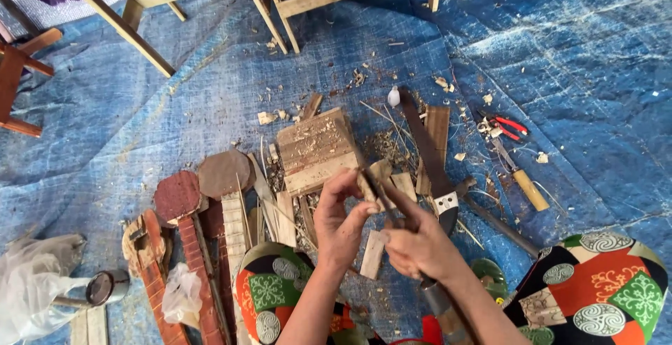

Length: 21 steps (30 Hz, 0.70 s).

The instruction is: Shaving a small piece of wood with a large knife to shape it, likely for instrument repair.

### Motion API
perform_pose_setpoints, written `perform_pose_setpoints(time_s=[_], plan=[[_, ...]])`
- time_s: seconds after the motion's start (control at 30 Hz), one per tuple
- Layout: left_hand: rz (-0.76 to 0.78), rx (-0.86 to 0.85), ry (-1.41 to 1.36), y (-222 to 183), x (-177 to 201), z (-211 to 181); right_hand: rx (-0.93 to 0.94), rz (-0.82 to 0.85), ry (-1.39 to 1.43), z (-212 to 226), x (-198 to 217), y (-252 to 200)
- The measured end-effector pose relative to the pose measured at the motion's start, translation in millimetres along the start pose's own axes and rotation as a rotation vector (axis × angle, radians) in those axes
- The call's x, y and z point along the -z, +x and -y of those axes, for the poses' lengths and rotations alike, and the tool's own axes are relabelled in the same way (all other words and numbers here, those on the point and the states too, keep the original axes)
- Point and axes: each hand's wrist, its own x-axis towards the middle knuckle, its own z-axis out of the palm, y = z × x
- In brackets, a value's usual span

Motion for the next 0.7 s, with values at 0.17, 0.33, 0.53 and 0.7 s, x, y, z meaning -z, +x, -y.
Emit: perform_pose_setpoints(time_s=[0.17, 0.33, 0.53, 0.7], plan=[[-0.029, 0.065, -0.008, -4.1, 3.8, -4.8, -0.154, -0.04, 0.363, -6.4, -4.5, -5.5], [-0.035, 0.085, 0.002, -5.0, 0.1, -9.4, -0.204, 0.044, 0.574, 2.4, -6.8, -7.7], [-0.037, 0.073, 0.015, -3.4, 0.5, -2.3, -0.001, 0.047, 0.268, 43.2, -24.2, -23.9], [-0.045, 0.051, -0.035, 3.5, -2.7, 0.9, -0.101, -0.09, 0.052, 4.8, -2.9, 1.6]])
